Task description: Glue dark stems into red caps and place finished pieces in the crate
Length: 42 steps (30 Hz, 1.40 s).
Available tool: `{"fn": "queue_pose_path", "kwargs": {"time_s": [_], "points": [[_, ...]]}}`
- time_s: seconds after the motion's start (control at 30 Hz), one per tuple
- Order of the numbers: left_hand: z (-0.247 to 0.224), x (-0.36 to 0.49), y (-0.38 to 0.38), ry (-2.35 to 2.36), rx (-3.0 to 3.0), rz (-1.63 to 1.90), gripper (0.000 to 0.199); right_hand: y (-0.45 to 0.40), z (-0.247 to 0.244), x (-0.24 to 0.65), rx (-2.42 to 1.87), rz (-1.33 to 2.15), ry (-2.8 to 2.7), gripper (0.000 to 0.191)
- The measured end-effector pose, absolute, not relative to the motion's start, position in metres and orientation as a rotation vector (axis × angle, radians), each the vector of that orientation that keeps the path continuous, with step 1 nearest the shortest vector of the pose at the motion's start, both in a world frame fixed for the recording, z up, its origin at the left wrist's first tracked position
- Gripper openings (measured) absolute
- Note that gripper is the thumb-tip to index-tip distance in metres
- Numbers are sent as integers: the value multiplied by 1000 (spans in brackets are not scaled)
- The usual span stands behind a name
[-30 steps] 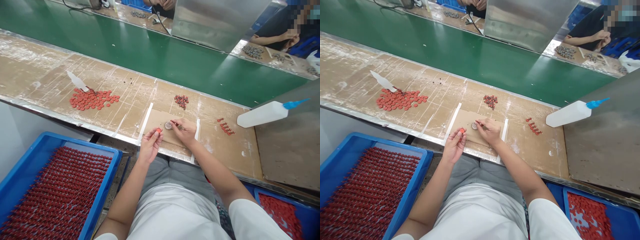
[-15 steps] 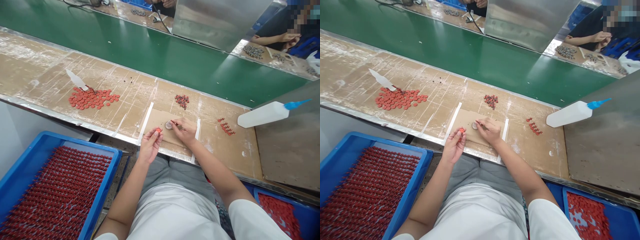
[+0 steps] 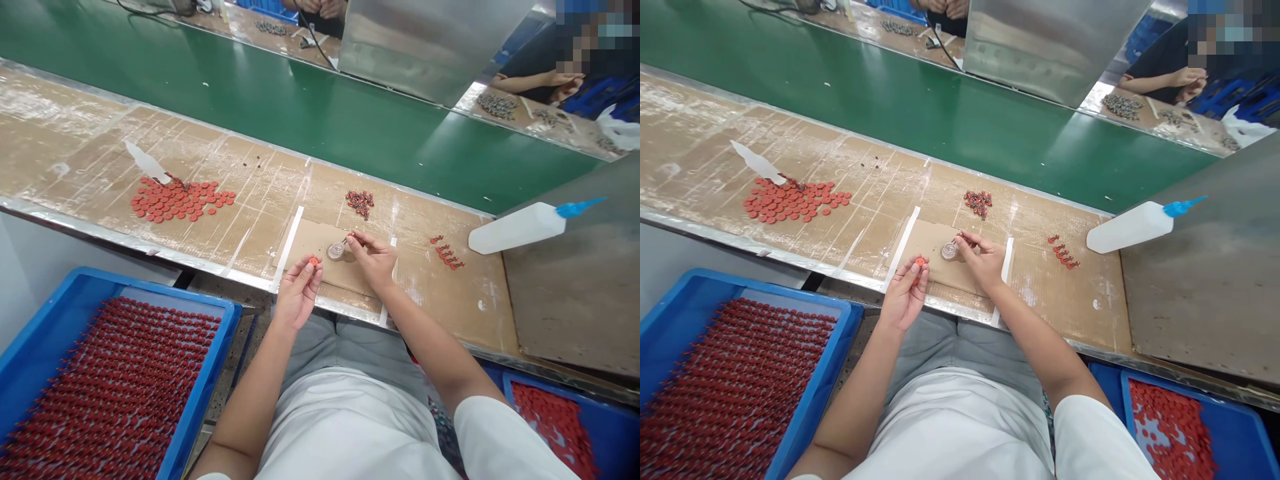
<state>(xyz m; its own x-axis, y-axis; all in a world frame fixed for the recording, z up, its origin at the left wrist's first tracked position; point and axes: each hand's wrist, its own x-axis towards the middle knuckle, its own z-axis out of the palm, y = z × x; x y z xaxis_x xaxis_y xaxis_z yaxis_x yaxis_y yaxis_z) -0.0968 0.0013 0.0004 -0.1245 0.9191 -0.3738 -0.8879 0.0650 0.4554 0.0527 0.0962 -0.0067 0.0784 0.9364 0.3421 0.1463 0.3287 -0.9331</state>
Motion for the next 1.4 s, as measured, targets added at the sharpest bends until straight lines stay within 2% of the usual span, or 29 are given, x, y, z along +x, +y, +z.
{"fn": "queue_pose_path", "kwargs": {"time_s": [0.13, 0.23, 0.57, 0.9, 1.4], "points": [[5, -92, -3, 704, 51, 1512, 20, 88, 9, 53, -1070, 1221, -1034, 24], [13, -86, -8, 694, 54, 1493, 20, 72, 23, 53, -1061, 1316, -970, 23], [31, -72, -23, 710, 74, 1447, 20, 15, 43, 47, -996, 1087, -1200, 19], [34, -67, -26, 745, 136, 1479, 18, 12, 38, 54, -932, 894, -1408, 28], [30, -69, -25, 802, 72, 1494, 23, 15, 34, 52, -954, 841, -1523, 19]]}}
